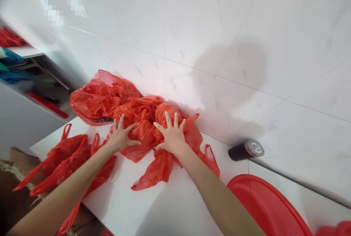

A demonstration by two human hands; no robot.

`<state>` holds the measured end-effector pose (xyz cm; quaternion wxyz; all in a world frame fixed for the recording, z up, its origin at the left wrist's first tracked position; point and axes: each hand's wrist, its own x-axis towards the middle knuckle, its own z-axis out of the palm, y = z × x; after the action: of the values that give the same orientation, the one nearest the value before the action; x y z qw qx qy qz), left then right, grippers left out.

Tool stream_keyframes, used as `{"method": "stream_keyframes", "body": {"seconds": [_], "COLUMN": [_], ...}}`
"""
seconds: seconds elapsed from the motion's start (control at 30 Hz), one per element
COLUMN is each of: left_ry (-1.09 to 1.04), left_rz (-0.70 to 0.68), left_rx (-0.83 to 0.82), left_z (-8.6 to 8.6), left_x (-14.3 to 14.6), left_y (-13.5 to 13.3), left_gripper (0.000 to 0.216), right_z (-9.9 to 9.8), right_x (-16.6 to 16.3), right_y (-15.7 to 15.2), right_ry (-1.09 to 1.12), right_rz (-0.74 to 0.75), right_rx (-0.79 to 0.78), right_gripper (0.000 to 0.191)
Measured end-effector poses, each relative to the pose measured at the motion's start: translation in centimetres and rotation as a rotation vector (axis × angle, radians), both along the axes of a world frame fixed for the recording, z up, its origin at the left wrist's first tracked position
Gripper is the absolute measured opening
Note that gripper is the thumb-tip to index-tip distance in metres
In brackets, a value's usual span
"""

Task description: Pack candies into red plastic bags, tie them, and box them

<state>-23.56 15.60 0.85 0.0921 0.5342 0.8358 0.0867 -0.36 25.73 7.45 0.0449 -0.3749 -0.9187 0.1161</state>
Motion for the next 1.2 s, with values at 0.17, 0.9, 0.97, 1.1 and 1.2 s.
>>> {"method": "stream_keyframes", "body": {"seconds": [0.17, 0.9, 0.97, 1.1, 1.2], "left_ry": [-0.055, -0.381, -0.193, 0.078, 0.072], "left_rz": [-0.155, -0.115, 0.114, 0.176, 0.154], "left_rx": [-0.116, 0.215, 0.237, -0.142, -0.266], "left_z": [-3.9, 0.4, -0.1, -4.7, -7.4], "left_x": [0.5, -1.0, -3.8, -7.0, -7.4], "left_y": [-1.3, -5.7, -3.8, -0.6, 0.4], "left_gripper": [0.037, 0.034, 0.041, 0.06, 0.044], "right_z": [-4.8, -8.8, -11.0, -14.5, -15.5], "right_x": [1.2, -5.2, -5.1, -3.5, -1.6], "right_y": [3.2, 5.6, 7.5, 7.7, 6.5], "right_ry": [-0.19, 0.22, 0.062, -0.245, -0.255], "right_rz": [-0.182, -0.092, -0.242, -0.286, -0.247], "right_rx": [-0.294, -0.295, -0.27, -0.341, -0.34], "right_gripper": [0.071, 0.051, 0.062, 0.089, 0.049]}}
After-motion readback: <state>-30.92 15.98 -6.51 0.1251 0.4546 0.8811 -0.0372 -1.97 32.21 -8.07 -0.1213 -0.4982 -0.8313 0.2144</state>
